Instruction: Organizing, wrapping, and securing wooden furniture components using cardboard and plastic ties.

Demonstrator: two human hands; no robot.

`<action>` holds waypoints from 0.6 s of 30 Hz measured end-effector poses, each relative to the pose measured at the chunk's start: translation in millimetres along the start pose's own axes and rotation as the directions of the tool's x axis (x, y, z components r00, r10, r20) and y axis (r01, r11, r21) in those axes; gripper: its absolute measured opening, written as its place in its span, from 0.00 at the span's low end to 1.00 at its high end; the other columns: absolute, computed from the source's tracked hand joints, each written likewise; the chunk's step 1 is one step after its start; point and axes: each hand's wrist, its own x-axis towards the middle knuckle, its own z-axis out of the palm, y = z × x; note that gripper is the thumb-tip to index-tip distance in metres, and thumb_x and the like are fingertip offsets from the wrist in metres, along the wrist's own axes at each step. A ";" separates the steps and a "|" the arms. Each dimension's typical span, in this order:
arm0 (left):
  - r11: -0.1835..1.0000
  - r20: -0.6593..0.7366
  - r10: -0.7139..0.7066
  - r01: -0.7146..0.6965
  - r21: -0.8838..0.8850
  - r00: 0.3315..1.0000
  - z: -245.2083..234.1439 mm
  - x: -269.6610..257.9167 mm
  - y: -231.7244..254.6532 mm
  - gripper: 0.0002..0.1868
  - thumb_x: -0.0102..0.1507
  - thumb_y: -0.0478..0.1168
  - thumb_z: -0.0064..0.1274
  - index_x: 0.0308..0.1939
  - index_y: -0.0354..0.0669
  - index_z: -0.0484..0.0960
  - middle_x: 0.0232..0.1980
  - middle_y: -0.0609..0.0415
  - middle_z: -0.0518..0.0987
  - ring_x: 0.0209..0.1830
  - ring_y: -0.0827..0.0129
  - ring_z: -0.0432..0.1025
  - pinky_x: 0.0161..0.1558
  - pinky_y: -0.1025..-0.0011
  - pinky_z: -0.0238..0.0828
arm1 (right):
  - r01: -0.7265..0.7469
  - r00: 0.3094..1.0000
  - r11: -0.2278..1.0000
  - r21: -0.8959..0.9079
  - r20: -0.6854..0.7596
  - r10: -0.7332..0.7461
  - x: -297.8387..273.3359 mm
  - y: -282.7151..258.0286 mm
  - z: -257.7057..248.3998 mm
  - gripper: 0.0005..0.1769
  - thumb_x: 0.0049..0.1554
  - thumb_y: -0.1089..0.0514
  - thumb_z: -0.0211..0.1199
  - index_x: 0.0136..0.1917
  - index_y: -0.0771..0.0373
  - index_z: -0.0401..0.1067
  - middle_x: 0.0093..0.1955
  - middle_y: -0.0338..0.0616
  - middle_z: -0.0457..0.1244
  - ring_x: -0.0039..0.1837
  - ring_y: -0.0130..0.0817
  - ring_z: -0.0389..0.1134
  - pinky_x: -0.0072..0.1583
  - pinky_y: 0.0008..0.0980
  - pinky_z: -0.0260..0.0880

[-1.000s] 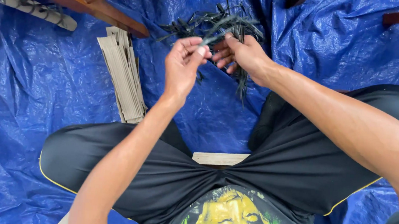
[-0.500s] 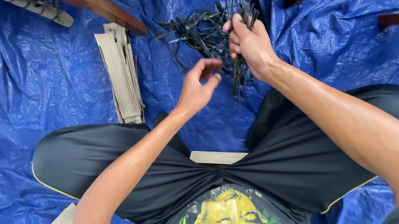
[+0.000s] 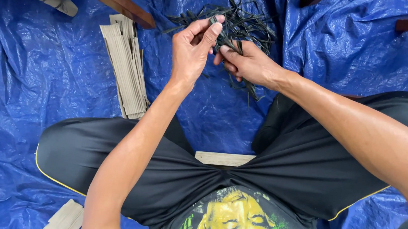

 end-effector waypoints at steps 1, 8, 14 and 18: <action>1.000 -0.001 -0.002 0.002 0.000 1.000 -1.4 1.3 -2.7 0.17 0.67 0.44 0.60 0.55 0.37 0.86 0.37 0.64 0.80 0.31 0.84 0.65 0.34 0.81 0.65 | -0.002 1.000 1.000 0.001 0.001 0.002 0.4 0.8 0.9 0.20 0.71 0.49 0.43 0.48 0.62 0.71 0.31 0.30 0.54 0.33 0.20 0.54 0.37 0.25 0.61; 0.989 0.035 0.078 -0.082 0.122 0.996 -9.4 7.9 -4.4 0.10 0.68 0.40 0.61 0.47 0.35 0.88 0.38 0.60 0.81 0.31 0.80 0.73 0.35 0.78 0.74 | 0.103 0.993 0.994 0.040 -0.054 -0.101 5.7 8.8 -5.0 0.19 0.71 0.51 0.41 0.57 0.62 0.70 0.41 0.33 0.65 0.42 0.20 0.63 0.46 0.24 0.67; 0.972 0.134 0.112 -0.137 0.193 0.985 0.3 7.6 2.7 0.08 0.69 0.37 0.59 0.48 0.35 0.87 0.40 0.58 0.84 0.35 0.80 0.78 0.39 0.78 0.79 | 0.307 0.945 0.951 0.025 -0.122 -0.302 7.4 12.7 -11.8 0.17 0.75 0.52 0.43 0.63 0.64 0.68 0.50 0.32 0.63 0.52 0.19 0.61 0.57 0.24 0.66; 0.964 0.104 0.206 -0.220 0.150 0.973 6.0 15.6 -12.9 0.08 0.69 0.36 0.59 0.49 0.36 0.88 0.43 0.57 0.85 0.38 0.79 0.78 0.42 0.78 0.77 | 0.214 0.973 0.975 0.060 -0.097 -0.207 3.7 0.4 -13.0 0.17 0.73 0.49 0.40 0.55 0.61 0.65 0.41 0.32 0.64 0.42 0.21 0.66 0.48 0.25 0.70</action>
